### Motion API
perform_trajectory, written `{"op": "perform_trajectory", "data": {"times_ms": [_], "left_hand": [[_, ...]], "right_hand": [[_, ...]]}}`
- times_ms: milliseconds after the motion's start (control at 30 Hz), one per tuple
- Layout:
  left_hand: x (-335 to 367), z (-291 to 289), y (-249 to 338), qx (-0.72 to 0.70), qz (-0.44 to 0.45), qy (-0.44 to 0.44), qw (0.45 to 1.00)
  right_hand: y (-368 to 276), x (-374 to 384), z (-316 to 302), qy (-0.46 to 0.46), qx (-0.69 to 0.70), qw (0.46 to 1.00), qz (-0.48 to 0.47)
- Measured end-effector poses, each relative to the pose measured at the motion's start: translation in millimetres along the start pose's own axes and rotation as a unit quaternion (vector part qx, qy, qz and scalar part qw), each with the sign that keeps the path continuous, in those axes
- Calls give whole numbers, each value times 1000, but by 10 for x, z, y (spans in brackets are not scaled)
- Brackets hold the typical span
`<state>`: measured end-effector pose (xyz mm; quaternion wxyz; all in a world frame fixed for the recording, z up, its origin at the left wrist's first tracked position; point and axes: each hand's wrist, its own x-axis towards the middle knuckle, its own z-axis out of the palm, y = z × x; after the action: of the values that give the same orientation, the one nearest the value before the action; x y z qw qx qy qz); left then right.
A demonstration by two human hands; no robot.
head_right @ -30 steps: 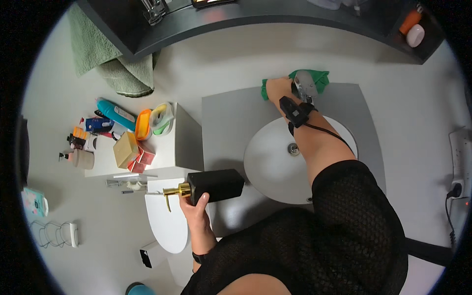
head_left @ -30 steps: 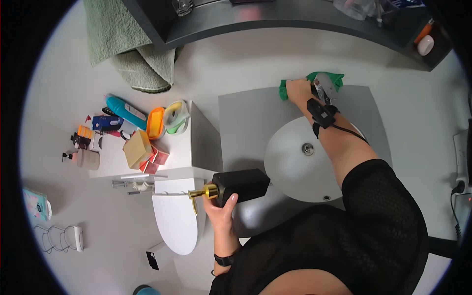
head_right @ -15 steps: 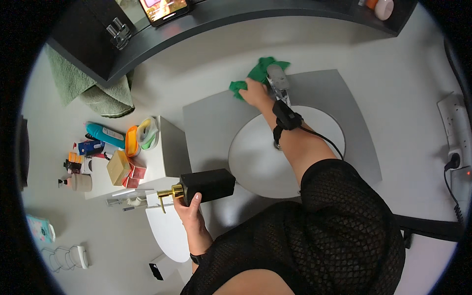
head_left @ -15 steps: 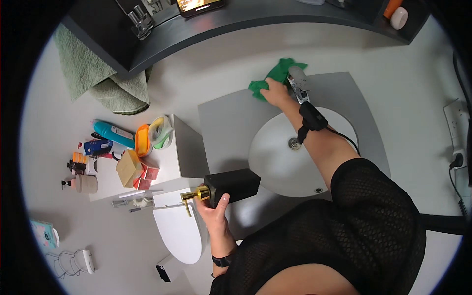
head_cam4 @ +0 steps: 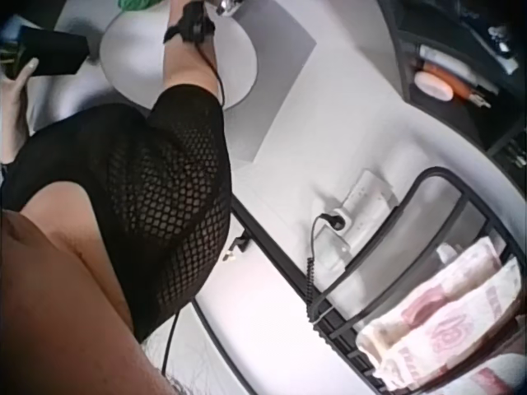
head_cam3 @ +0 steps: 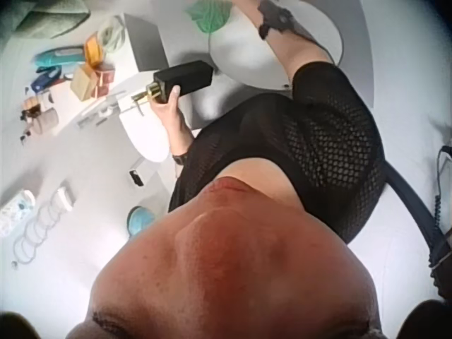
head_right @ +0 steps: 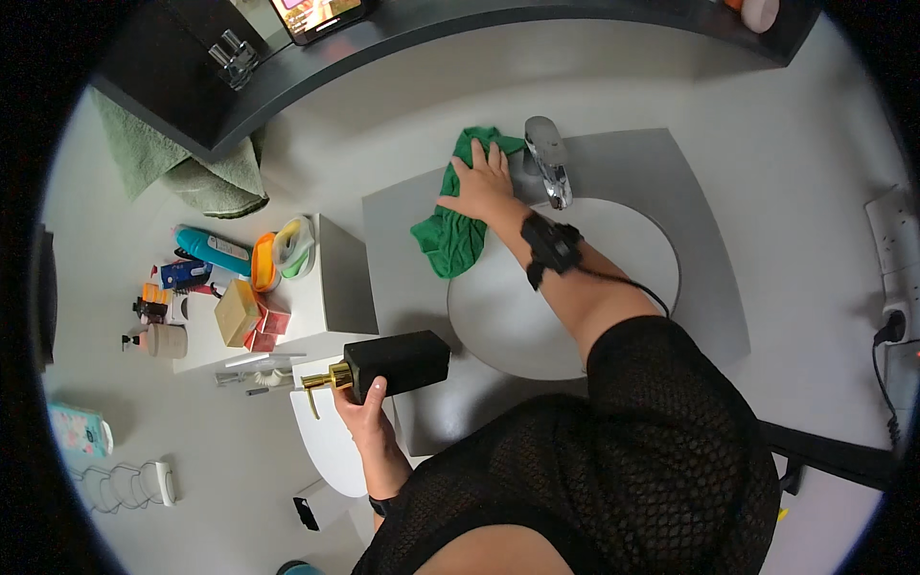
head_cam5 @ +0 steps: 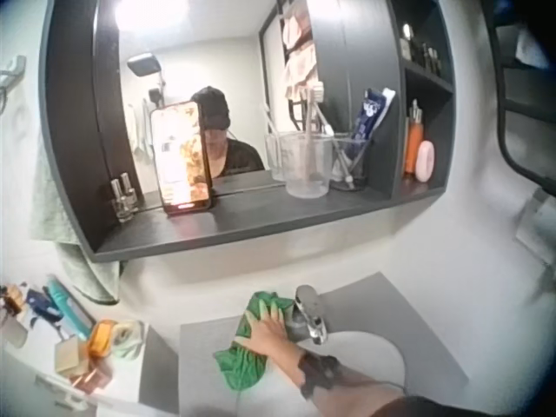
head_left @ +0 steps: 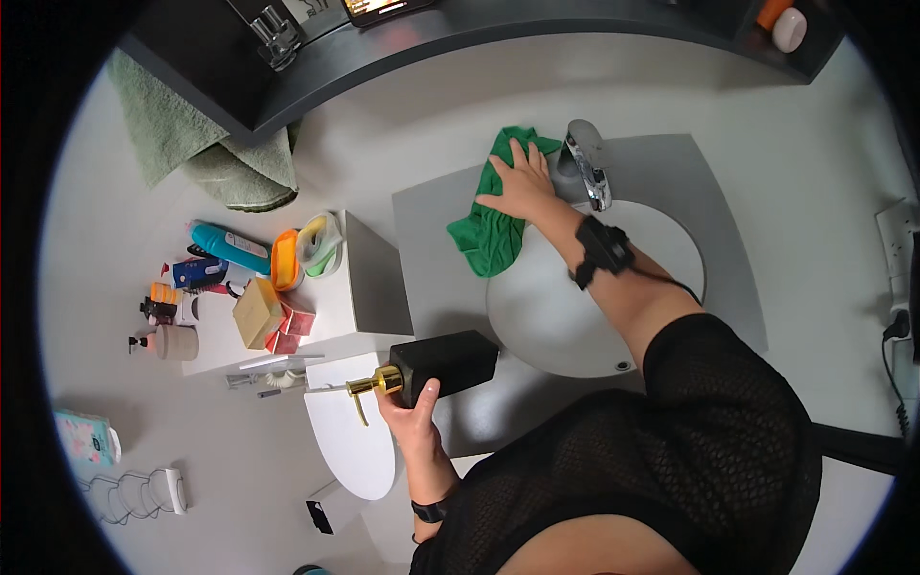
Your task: Cleaning a bathroom sink and surrounding toiletries with a cloth and water.
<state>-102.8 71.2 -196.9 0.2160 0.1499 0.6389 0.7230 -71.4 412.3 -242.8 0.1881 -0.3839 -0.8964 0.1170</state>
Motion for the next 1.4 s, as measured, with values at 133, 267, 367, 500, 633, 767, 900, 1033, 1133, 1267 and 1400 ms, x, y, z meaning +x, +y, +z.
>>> {"op": "perform_trajectory", "data": {"times_ms": [133,267,367,500,633,767,900,1033,1133,1267,1400], "left_hand": [[-29,50,-19,2,8,8,1000],[-51,74,25,-2,-6,-6,1000],[-80,88,51,10,5,-9,1000],[-101,163,18,4,8,-18,1000],[-141,295,48,10,3,-36,999],[-159,401,69,28,9,-55,998],[-104,430,-42,21,35,-41,998],[-75,533,-8,28,34,-31,999],[-31,674,26,23,29,-47,998],[110,949,-32,9,30,-78,996],[252,1280,-189,-29,8,-96,995]], "right_hand": [[110,98,178,24,-50,998,21],[234,128,188,18,-18,999,37],[317,64,130,26,-54,996,62],[326,-155,124,46,-71,995,58],[349,-379,114,59,-64,995,40],[429,-739,-27,67,-45,996,32],[605,-1214,-245,26,2,1000,3],[1073,-1819,-860,-46,139,987,59],[1445,-2035,-1383,-33,185,978,87],[1788,-2067,-1772,82,207,968,118],[2032,-1739,-1687,145,104,981,70]]}}
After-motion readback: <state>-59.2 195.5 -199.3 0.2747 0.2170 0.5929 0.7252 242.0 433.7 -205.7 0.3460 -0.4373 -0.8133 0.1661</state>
